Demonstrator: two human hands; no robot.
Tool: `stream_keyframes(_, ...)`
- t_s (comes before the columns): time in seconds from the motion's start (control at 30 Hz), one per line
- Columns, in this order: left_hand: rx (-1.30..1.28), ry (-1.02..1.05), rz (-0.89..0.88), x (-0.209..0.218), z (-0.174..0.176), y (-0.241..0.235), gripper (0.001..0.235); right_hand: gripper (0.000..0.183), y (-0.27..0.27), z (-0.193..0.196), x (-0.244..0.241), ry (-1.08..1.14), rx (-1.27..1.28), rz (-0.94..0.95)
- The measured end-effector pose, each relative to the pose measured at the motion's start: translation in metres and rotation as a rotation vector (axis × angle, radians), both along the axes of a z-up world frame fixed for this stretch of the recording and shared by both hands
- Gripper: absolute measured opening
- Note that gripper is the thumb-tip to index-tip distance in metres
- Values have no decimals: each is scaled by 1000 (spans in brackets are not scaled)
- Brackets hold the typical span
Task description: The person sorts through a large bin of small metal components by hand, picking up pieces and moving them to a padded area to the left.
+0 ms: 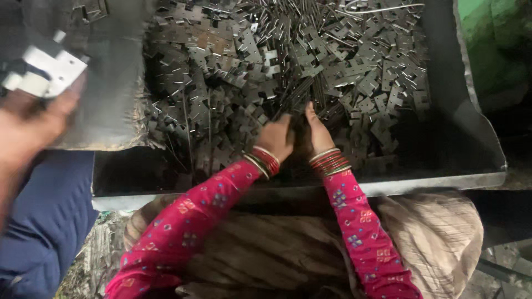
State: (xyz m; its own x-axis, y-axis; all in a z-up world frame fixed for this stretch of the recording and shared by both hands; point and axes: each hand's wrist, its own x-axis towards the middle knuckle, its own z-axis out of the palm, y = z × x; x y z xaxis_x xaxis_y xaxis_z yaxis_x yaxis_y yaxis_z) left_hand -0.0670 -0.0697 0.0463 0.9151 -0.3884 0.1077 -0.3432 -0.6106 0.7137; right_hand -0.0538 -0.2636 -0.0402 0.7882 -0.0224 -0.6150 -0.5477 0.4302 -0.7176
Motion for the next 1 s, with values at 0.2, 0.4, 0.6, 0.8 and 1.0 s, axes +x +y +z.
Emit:
stream_keyframes(0.2, 512, -301, 548, 81, 65, 115, 18, 69, -48, -27, 43, -420, -1402, 406)
stream_keyframes(0.4, 835, -432, 1090, 103, 69, 306, 34, 63, -127, -69, 79, -428, -1905, 460)
stream_keyframes(0.6, 794, -674, 1220, 87, 83, 300, 39, 44, -124, -79, 83, -334, -2158, 304)
stream_keyframes(0.8, 643, -280, 485, 74, 100, 118, 21, 31, -128, -68, 84, -575, -2207, 350)
stream_keyframes(1.0, 713, -104, -23, 39, 5, 48, 16, 27, -99, -10, 49, -787, -1856, 252)
